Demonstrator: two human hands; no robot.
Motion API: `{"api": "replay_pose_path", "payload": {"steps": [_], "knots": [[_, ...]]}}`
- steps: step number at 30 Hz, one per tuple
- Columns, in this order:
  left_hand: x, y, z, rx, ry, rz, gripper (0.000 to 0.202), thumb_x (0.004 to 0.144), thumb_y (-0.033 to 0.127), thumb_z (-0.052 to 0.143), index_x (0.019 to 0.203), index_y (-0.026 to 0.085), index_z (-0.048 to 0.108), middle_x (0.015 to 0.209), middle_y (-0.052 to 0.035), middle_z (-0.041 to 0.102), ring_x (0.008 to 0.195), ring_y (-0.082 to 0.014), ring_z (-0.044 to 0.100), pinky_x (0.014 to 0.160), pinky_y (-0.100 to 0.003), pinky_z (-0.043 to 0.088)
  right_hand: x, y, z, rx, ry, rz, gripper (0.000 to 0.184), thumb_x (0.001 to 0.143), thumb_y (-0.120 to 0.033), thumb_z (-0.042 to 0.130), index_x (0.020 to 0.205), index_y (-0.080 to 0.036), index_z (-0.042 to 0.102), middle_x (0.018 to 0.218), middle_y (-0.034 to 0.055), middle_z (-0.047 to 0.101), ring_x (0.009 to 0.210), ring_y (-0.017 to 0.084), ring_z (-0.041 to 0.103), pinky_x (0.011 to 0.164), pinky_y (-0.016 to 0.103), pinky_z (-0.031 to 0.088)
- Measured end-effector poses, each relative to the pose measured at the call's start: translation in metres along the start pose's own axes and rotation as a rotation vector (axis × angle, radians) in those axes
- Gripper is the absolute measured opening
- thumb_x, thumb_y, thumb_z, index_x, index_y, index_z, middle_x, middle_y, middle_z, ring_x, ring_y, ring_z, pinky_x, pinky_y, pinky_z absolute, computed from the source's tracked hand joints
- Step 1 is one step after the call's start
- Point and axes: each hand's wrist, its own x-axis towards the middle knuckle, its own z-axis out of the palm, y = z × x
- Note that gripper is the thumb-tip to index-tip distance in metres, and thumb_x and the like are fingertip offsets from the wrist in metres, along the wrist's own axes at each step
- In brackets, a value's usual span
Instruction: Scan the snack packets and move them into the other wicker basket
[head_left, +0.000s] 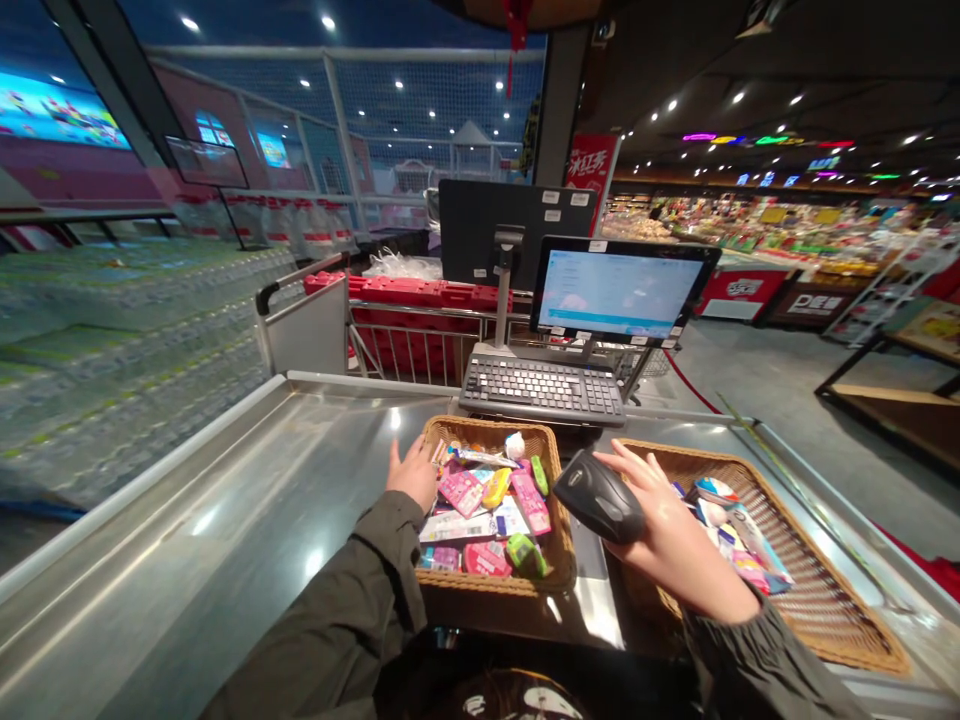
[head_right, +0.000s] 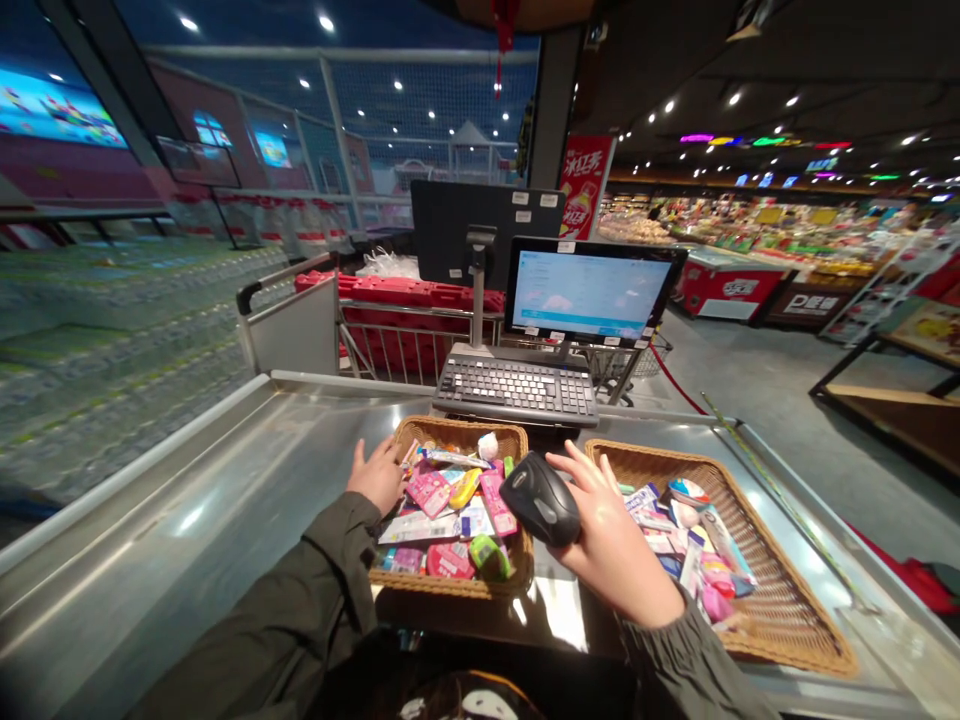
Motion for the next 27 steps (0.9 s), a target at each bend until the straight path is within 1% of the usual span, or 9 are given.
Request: {"api": "replay_pose_path", "payload": {"steps": [2,5,7,9,12,15,20,23,27], "knots": [[-0.004,0.000,-0.002,0.028,-0.062,-0.024,0.013,0.077,0.025,0.064,0.081,0.022,0.076,0.138,-0.0165,0.057,0.138,-0.0366,0.037,0.112,-0.070,0.011,-0.002,0.003,-0.002,0.003,0.009,0.016,0.053,0.072,-0.018,0.058,0.125,-0.021,0.057,0.142,0.0140,0.051,0.144,0.036,0.029,0.115,0.066,0.019],[-0.012,-0.005,-0.014,0.054,-0.034,-0.040,0.018,0.079,0.031,0.064,0.090,0.024,0.076,0.142,-0.0161,0.052,0.141,-0.0369,0.034,0.110,-0.072,0.013,-0.011,0.012,-0.007,-0.013,0.038,0.072,0.052,0.073,-0.019,0.058,0.125,-0.021,0.057,0.141,0.0137,0.052,0.144,0.036,0.031,0.115,0.066,0.020],[-0.017,-0.005,-0.026,0.039,-0.005,0.028,0.023,0.082,0.036,0.061,0.097,0.026,0.075,0.143,-0.0141,0.052,0.141,-0.0367,0.034,0.109,-0.072,0.015,-0.019,0.020,-0.013,-0.030,0.056,0.117,0.050,0.075,-0.020,0.058,0.125,-0.022,0.057,0.140,0.0128,0.052,0.143,0.036,0.032,0.113,0.068,0.020],[-0.017,0.002,-0.038,-0.004,0.004,0.112,0.025,0.082,0.036,0.062,0.102,0.029,0.074,0.144,-0.0105,0.052,0.140,-0.0367,0.035,0.110,-0.071,0.016,-0.028,0.028,-0.020,-0.041,0.089,0.166,0.048,0.076,-0.022,0.059,0.124,-0.023,0.057,0.140,0.0118,0.053,0.143,0.037,0.032,0.113,0.069,0.019],[-0.011,0.026,-0.056,-0.095,0.038,0.285,0.025,0.083,0.039,0.060,0.104,0.031,0.073,0.146,-0.0071,0.051,0.140,-0.0354,0.036,0.112,-0.068,0.017,-0.041,0.042,-0.034,-0.064,0.163,0.229,0.045,0.077,-0.024,0.060,0.122,-0.020,0.058,0.137,0.0134,0.055,0.141,0.037,0.034,0.113,0.067,0.023],[0.001,0.065,-0.071,-0.196,0.062,0.459,0.026,0.086,0.041,0.057,0.105,0.032,0.072,0.146,-0.0054,0.050,0.141,-0.0334,0.035,0.113,-0.066,0.019,-0.057,0.055,-0.047,-0.087,0.218,0.289,0.047,0.078,-0.023,0.059,0.124,-0.020,0.057,0.136,0.0125,0.056,0.140,0.036,0.037,0.113,0.063,0.027],[0.028,0.151,-0.083,-0.268,0.013,0.719,0.026,0.086,0.039,0.061,0.107,0.029,0.071,0.148,-0.0073,0.048,0.144,-0.0329,0.030,0.115,-0.064,0.016,-0.090,0.074,-0.061,-0.140,0.297,0.398,0.053,0.077,-0.028,0.060,0.130,-0.020,0.054,0.137,0.0147,0.055,0.138,0.039,0.039,0.113,0.067,0.024],[0.048,0.206,-0.077,-0.269,-0.050,0.825,0.026,0.085,0.038,0.063,0.106,0.025,0.072,0.148,-0.0105,0.047,0.143,-0.0342,0.030,0.114,-0.067,0.016,-0.110,0.085,-0.064,-0.156,0.327,0.441,0.055,0.078,-0.028,0.059,0.131,-0.018,0.052,0.138,0.0164,0.055,0.139,0.039,0.037,0.113,0.067,0.023],[0.073,0.276,-0.051,-0.265,-0.145,0.906,0.025,0.084,0.039,0.065,0.102,0.024,0.073,0.144,-0.0113,0.051,0.142,-0.0351,0.032,0.113,-0.069,0.015,-0.133,0.098,-0.068,-0.156,0.315,0.497,0.055,0.077,-0.025,0.059,0.131,-0.019,0.051,0.139,0.0150,0.054,0.141,0.038,0.035,0.115,0.064,0.022]]}}
